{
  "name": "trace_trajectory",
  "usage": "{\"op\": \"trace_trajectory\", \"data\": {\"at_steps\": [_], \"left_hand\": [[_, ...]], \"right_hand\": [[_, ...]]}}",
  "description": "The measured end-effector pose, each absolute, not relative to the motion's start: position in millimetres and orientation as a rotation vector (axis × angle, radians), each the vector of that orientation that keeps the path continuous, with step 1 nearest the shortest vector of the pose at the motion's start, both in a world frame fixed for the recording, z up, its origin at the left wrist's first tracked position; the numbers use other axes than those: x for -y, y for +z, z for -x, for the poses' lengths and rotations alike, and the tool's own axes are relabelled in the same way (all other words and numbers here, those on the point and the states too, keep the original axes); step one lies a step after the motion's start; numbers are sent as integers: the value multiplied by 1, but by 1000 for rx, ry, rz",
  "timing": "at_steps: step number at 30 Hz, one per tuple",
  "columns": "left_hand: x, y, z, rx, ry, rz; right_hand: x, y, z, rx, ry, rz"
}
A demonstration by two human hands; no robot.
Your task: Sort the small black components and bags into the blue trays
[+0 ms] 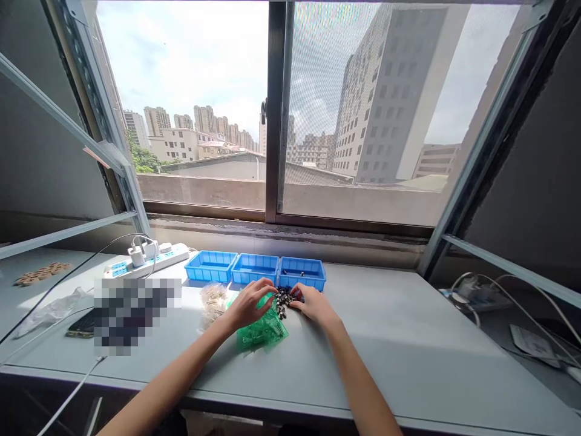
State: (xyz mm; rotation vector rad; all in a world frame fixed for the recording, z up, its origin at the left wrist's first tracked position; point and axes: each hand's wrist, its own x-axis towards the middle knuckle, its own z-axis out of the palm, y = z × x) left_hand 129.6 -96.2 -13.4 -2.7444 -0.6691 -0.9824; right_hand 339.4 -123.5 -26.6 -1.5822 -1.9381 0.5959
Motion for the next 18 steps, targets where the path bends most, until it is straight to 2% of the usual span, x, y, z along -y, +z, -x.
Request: {"op": "trace_trajectory", "data": {"at_steps": [18], "left_hand": [[95,-22,-130,778,-916,2776]], "right_hand": [[126,-14,-333,1859,566,1561]]}}
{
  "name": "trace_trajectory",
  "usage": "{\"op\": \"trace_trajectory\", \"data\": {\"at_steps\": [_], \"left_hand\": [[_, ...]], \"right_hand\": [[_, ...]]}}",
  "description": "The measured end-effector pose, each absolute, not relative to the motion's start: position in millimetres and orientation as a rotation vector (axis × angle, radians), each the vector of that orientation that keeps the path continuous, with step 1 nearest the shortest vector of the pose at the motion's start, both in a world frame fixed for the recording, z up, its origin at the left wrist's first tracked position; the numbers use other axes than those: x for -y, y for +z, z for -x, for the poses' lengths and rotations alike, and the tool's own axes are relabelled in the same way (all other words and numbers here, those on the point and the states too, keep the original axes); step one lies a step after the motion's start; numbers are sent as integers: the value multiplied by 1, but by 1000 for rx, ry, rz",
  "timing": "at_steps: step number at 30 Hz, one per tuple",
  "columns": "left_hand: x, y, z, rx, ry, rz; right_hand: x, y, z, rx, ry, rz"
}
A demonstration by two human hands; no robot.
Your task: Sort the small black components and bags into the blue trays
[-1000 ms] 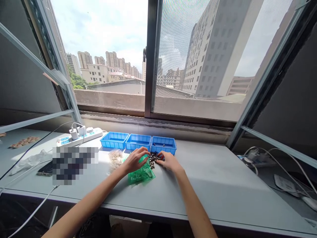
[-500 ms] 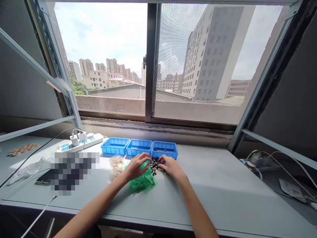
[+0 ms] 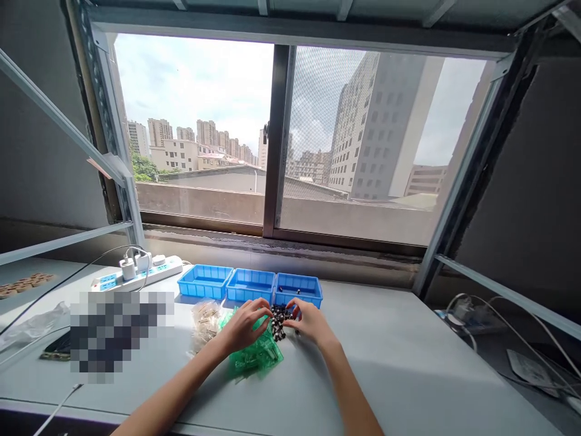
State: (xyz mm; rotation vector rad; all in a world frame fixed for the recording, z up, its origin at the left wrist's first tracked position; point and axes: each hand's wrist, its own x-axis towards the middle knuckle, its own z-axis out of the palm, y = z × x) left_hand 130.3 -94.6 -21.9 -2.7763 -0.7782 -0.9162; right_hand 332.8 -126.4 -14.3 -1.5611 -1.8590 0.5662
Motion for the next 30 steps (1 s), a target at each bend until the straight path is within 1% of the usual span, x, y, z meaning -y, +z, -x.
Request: {"op": "trace_trajectory", "data": {"at_steps": [10,20,26,30], "left_hand": [[98,-21,-129,852,-913,2808],[98,-22,-131,888,-944,2815],[98,-23,-133,917,-967,2764],[96,-25,-134,926,-947,2732]], "right_hand": [[119,-26,-336,1811,580,1486],[125,-21,-326,1825,496,1356],[128,-20,-306,1556,725,1285],[128,-20,-298,1472,818,1258]]}}
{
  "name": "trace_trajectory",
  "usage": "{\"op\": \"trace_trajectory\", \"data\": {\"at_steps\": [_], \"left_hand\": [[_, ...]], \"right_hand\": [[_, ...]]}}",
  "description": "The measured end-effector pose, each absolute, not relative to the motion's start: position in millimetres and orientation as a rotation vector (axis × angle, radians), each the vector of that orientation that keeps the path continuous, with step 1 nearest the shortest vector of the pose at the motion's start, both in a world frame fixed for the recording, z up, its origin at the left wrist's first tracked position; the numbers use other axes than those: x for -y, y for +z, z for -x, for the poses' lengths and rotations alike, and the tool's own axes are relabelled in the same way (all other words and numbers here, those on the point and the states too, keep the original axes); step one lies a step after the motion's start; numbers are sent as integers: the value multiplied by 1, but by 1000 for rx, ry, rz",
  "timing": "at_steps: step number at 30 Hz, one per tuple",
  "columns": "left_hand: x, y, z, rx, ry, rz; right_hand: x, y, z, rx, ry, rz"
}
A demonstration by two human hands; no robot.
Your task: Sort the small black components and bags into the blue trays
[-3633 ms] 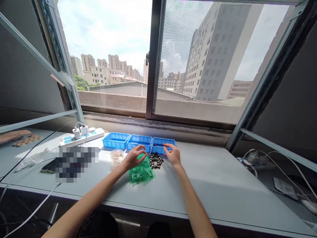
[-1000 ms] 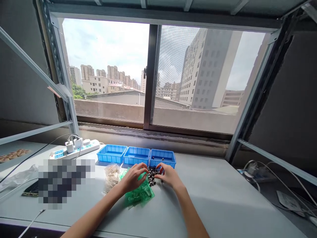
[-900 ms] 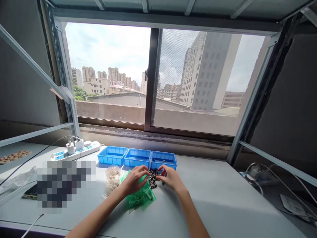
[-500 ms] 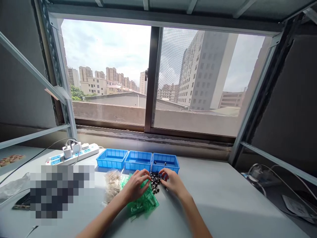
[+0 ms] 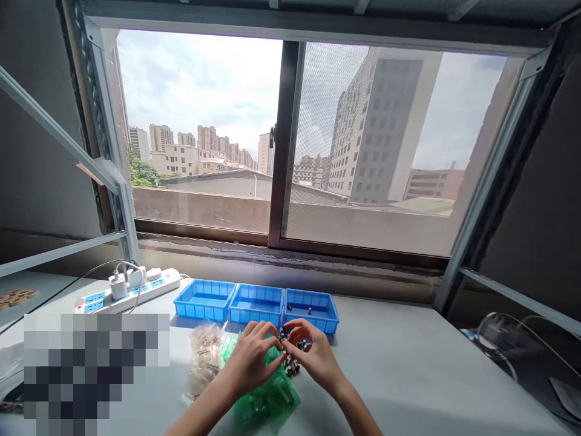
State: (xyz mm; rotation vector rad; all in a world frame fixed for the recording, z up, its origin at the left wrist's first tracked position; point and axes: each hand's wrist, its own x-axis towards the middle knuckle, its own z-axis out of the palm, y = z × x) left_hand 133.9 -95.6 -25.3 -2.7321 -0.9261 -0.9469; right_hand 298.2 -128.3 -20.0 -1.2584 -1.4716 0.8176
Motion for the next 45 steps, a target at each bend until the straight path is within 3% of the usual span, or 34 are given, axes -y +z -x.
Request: {"op": "trace_trajectory", "data": {"at_steps": [45], "left_hand": [[86,-21,-125,822,-1147,2719]], "right_hand": [[124,-30,-284,1228,1215,1056]]}}
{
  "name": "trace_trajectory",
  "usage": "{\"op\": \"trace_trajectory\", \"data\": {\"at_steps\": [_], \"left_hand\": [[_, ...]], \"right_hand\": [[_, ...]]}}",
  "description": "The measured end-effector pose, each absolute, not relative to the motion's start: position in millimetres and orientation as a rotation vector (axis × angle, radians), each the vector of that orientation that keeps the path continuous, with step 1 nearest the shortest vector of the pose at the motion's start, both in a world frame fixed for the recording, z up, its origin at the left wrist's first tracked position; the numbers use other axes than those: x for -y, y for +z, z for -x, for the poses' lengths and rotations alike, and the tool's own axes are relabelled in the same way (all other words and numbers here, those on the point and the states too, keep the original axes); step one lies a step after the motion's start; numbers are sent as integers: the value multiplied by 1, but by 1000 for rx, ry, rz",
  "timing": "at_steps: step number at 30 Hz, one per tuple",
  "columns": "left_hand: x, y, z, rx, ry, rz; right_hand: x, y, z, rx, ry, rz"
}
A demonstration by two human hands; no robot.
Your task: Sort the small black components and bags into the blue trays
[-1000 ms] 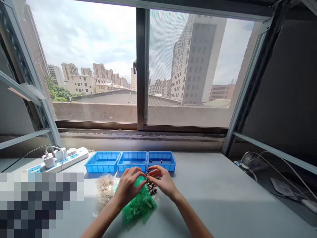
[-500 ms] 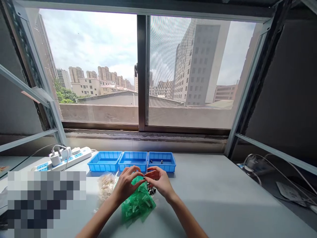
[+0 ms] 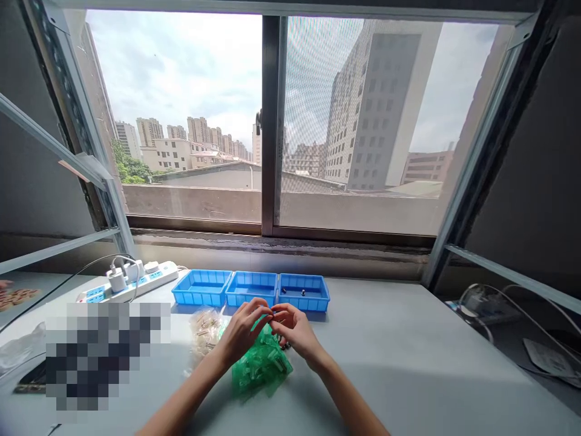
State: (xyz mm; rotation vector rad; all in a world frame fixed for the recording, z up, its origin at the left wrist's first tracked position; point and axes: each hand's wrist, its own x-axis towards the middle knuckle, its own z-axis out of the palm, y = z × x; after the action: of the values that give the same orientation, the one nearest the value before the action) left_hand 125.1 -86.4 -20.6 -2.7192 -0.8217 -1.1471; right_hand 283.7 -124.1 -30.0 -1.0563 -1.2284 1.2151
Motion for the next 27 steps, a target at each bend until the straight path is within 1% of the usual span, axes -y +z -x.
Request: {"op": "trace_trajectory", "data": {"at_steps": [8,14,20,27], "left_hand": [[87,-20,-127,848,-1144,2642],[82,-23,-124,940,-1094,2621],[85,-21,-126,851,-1131,2578],[85,-22,-128,749,-1210,2524]], "right_hand": [[119,-34,-293,1164,1115,1087],[119,-23,-311,1054,931,1187],[116,-22,-326,901,715,1203],[116,-25,-332,967,535,1330]]}}
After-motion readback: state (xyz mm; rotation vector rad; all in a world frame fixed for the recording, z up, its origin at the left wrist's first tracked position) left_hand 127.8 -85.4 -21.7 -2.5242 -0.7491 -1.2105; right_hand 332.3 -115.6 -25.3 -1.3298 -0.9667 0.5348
